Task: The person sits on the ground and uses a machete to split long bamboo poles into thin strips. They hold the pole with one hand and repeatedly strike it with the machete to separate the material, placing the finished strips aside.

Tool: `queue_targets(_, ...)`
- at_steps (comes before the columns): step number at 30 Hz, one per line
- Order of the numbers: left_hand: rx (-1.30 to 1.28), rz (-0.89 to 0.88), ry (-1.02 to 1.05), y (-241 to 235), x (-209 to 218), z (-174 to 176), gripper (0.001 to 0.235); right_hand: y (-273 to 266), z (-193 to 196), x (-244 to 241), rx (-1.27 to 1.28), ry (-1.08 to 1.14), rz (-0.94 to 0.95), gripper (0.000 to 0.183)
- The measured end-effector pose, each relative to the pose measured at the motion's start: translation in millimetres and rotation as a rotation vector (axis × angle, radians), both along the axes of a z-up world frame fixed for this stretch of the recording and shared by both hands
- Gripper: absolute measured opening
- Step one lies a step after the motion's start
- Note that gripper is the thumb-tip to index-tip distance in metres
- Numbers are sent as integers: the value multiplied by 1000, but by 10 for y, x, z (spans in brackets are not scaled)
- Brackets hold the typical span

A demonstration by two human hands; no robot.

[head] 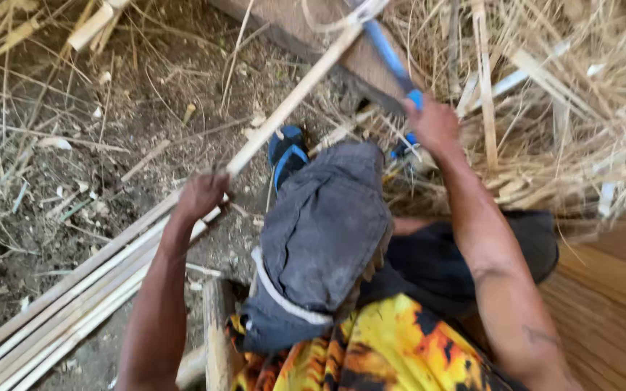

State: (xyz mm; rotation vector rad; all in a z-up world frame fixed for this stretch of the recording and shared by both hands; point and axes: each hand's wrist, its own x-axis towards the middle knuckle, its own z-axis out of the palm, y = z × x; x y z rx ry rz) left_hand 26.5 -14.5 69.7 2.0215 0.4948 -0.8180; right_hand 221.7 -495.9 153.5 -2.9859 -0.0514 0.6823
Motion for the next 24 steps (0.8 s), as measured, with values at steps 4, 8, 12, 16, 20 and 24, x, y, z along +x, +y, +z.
queue_targets(4,-10,-242,87,84,112,210,56,63,-116,-16,39,-47,-56,53)
queue_targets(8,259,-395,-15,-447,799,451,62,204,-213,-125,149,-21,-116,57)
queue_targets(12,441,-344,-204,-1131,1224,333,60,521,-263,-331,244,77,15,63)
queue_targets(16,477,-261,-178,-965,756,46,51,434,-406,-256,58,76,591,68)
queue_targets(20,708,-361,-257,-242,-296,127,36,-310,-217,259,-42,-193,82,59)
queue_targets(24,533,-276,-286,-362,244,154,51,15,-228,225,99,12,81,60)
